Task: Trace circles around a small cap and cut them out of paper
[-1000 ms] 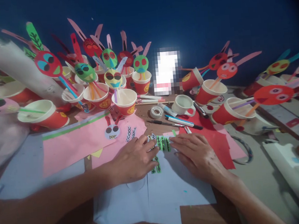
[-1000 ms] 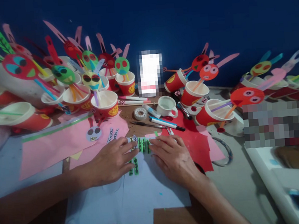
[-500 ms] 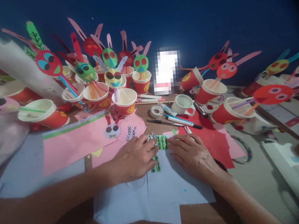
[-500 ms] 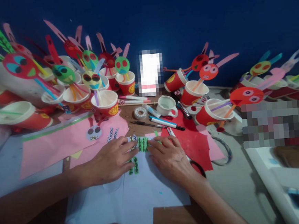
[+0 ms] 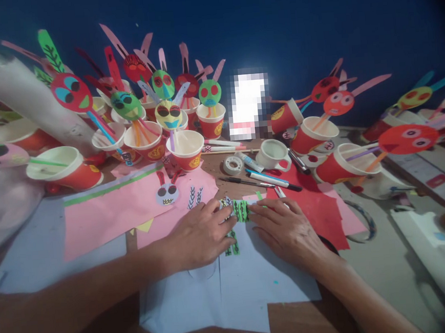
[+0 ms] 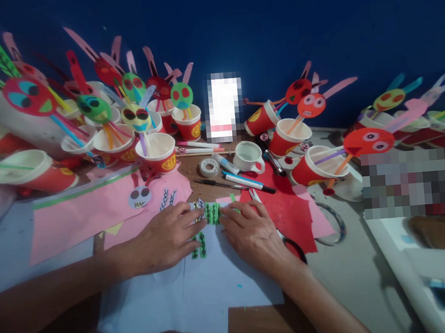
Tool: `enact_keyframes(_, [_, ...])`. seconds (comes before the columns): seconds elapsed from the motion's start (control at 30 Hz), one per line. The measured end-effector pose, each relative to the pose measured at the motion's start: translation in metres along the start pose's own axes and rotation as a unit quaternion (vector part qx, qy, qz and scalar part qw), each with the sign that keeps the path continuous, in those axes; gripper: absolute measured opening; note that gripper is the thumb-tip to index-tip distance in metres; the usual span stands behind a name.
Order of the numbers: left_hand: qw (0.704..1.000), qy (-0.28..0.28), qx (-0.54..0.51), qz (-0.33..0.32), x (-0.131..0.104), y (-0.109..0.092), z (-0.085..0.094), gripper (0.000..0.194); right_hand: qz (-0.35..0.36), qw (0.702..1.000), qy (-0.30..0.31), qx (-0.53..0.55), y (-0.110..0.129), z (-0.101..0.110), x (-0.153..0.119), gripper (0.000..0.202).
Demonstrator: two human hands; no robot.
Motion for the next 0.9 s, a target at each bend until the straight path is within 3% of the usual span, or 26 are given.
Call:
enact_keyframes(0.43, [1.000, -0.005, -0.019, 0.016, -0.002, 0.000, 0.002, 0.026, 0.014, 0.998, -0.050, 0.037, 0.010, 0.012, 0.001, 0.019])
enact_keyframes(0.67, [1.000, -0.010, 0.004, 0.001, -0.002, 0.001, 0.001, 0.026, 0.081, 0.992, 0.001, 0.096, 0.036, 0.007, 0.001, 0.016])
enact_keyframes(0.9, [1.000, -0.005, -0.007, 0.013, -0.002, 0.001, 0.003, 0.028, 0.094, 0.990, 0.041, 0.092, 0.039, 0.000, -0.015, 0.015])
Point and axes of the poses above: each hand's wrist, its own x-axis towards the middle knuckle, its own z-axis out of the back of the hand, y = z × x, the point moved 3 cm from there along x, towards the middle knuckle, and after that the axes turned 6 degrees about x, right-handed, at the moved point
